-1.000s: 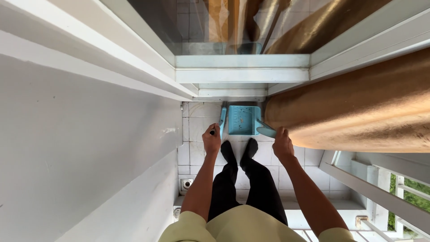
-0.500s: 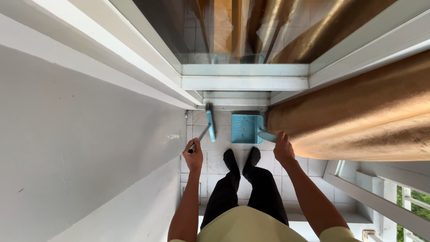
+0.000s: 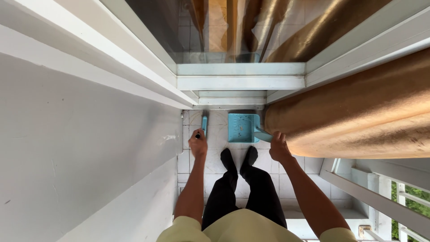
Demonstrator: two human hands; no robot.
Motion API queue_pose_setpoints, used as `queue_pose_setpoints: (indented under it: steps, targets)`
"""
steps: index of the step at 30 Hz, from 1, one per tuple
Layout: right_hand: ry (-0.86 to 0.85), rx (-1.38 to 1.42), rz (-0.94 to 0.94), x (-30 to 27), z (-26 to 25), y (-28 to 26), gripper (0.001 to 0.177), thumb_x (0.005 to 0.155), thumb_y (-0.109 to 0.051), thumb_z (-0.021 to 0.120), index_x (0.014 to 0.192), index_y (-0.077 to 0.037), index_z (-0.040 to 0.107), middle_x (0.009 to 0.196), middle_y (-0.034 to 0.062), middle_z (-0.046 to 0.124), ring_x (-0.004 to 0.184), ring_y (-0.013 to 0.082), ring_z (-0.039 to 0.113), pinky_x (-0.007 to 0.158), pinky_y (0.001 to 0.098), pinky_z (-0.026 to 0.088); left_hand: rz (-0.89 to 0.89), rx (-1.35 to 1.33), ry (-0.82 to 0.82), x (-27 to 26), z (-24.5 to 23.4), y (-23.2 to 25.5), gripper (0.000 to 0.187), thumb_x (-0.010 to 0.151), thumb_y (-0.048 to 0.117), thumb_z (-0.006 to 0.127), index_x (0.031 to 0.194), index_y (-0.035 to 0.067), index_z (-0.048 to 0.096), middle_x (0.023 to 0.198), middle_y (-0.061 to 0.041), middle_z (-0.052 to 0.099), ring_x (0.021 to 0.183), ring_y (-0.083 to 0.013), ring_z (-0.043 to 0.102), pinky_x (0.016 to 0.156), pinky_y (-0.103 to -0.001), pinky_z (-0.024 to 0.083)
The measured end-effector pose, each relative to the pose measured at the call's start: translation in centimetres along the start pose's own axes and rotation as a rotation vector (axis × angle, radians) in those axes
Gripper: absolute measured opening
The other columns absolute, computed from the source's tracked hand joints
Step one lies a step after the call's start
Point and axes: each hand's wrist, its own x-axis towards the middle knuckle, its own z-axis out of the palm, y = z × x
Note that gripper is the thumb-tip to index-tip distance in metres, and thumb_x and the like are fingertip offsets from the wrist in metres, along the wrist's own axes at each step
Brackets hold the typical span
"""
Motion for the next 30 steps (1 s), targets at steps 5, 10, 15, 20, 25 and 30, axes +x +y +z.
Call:
queue_pose_setpoints:
  steps: [5, 10, 15, 20, 25, 30]
  targets:
    - [0.009, 0.026, 0.0, 0.5, -0.1, -0.4, 0.065, 0.082, 0.011, 0.059, 0.137, 0.007, 0.026, 0.135, 0.0382, 0.033, 0.122, 0.0555, 0.051, 0.103, 0.0516, 0.052, 0.107, -0.152, 0.101, -0.7, 4.1, -2.0, 0.024, 0.101, 0.02, 0.064, 0.097, 0.0, 0.076, 0.079, -0.014, 0.075, 0.064, -0.0213, 0.071, 0.059, -0.038, 0.054]
    - [0.008, 0.007, 0.002, 0.6, 0.2, -0.2, 0.069, 0.081, 0.011, 0.06, 0.14, 0.007, 0.024, 0.136, 0.0379, 0.032, 0.123, 0.0556, 0.051, 0.104, 0.0515, 0.051, -0.076, -0.149, -0.022, -2.9, 3.5, 1.5, 0.026, 0.104, 0.02, 0.061, 0.097, 0.0, 0.077, 0.072, -0.014, 0.075, 0.059, -0.0261, 0.068, 0.054, -0.038, 0.049]
    - [-0.018, -0.009, 0.001, 0.4, -0.2, -0.4, 0.072, 0.079, 0.011, 0.061, 0.14, 0.008, 0.022, 0.136, 0.0377, 0.031, 0.122, 0.0557, 0.05, 0.103, 0.0514, 0.051, -0.095, -0.338, 0.048, -3.6, 4.1, 1.1, 0.025, 0.1, 0.02, 0.063, 0.097, 0.0, 0.078, 0.093, -0.012, 0.08, 0.085, -0.0215, 0.077, 0.075, -0.033, 0.059]
    - [0.007, -0.068, -0.059, 1.1, 0.8, 0.6, 0.073, 0.078, 0.011, 0.061, 0.14, 0.012, 0.021, 0.133, 0.0385, 0.031, 0.121, 0.0557, 0.049, 0.104, 0.0508, 0.051, -0.106, -0.373, 0.023, -4.1, 3.1, 0.9, 0.025, 0.1, 0.022, 0.064, 0.101, 0.001, 0.077, 0.098, -0.011, 0.08, 0.091, -0.0214, 0.077, 0.081, -0.033, 0.06]
    - [0.018, -0.088, -0.068, 1.7, 1.3, 1.0, 0.076, 0.077, 0.01, 0.062, 0.14, 0.012, 0.018, 0.134, 0.0379, 0.029, 0.124, 0.0548, 0.045, 0.106, 0.0504, 0.049, -0.165, -0.281, -0.078, -5.5, 0.3, 1.8, 0.026, 0.102, 0.024, 0.066, 0.111, 0.003, 0.078, 0.091, -0.018, 0.078, 0.084, -0.0314, 0.071, 0.075, -0.041, 0.056]
    - [-0.026, -0.142, -0.05, 2.7, 2.0, 2.3, 0.072, 0.08, 0.007, 0.058, 0.142, 0.014, 0.021, 0.136, 0.0346, 0.032, 0.129, 0.0509, 0.043, 0.111, 0.0484, 0.048, 0.119, -0.295, 0.049, -4.8, -1.7, -0.5, 0.025, 0.1, 0.022, 0.064, 0.106, 0.003, 0.077, 0.098, -0.012, 0.08, 0.088, -0.0203, 0.076, 0.078, -0.033, 0.06]
